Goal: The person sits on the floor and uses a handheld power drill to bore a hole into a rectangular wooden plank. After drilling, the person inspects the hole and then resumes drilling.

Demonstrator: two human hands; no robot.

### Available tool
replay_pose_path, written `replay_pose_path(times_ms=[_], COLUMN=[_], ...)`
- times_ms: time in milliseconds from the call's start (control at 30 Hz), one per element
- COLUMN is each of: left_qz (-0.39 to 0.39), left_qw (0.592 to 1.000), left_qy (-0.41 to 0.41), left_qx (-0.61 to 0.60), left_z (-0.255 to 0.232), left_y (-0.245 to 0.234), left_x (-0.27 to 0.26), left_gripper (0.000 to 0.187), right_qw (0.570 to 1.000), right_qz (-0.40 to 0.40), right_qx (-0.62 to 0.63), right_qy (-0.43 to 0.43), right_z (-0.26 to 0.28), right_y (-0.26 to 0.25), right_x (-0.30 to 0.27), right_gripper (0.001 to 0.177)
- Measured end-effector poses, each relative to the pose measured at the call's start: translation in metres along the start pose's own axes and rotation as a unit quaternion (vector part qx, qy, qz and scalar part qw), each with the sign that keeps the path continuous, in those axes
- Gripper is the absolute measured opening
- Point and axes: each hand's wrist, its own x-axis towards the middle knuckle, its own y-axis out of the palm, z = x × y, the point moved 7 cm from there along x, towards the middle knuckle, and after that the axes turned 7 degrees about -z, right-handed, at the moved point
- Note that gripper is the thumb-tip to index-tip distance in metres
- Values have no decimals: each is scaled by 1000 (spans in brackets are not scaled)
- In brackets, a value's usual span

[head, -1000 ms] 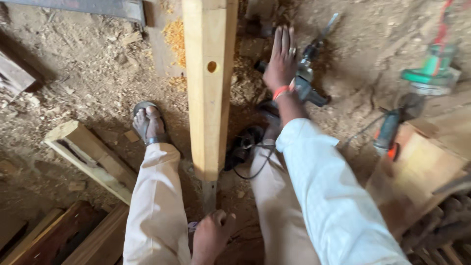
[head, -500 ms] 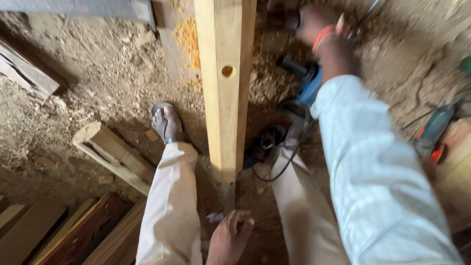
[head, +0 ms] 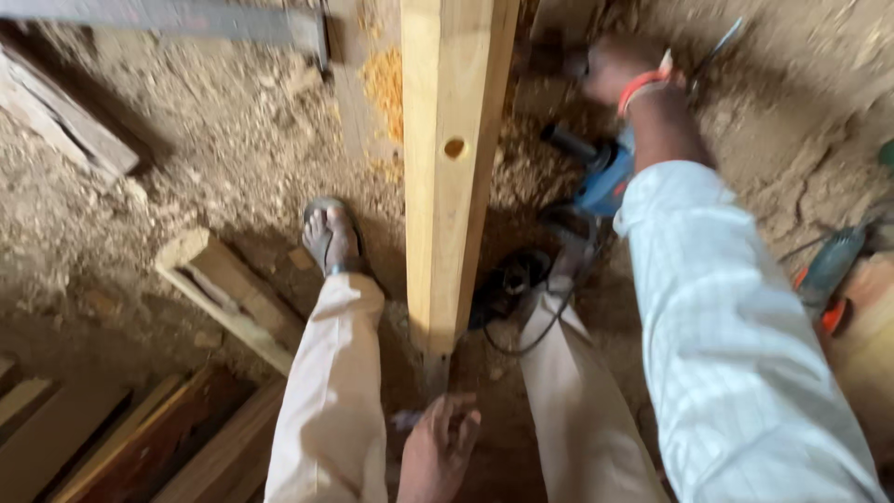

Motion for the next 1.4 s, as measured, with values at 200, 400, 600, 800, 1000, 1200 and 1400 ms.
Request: replay_pose_path(times_ms=[200,400,600,800,1000,1200,1400], left_qz=[72,81,2,-33,-68,1,-77], left_qw=[993,990,999,999,981,941,896], left_qy=[-85,-116,-29,-6,67,112,142], left_qx=[37,21,18,26,171,319,413], left_z=[10,5,7,31,70,94,108], left_y=[11,3,-4,12,13,-39,-105], left_x=[2,2,-4,-15,-24,-32,-50], left_gripper=[30,32,29,31,37,33,60], right_qw=[900,990,989,841,784,788,711], right_qz=[-431,-108,-112,-284,16,28,65], right_qx=[-40,-51,6,417,615,605,673], right_qy=[38,81,100,198,80,107,194], right_z=[37,3,19,126,255,241,174], right_y=[-30,-9,-13,55,135,116,49], right_x=[-51,1,-17,-166,-328,-432,-479], right_gripper=[30,17,22,78,36,37,47])
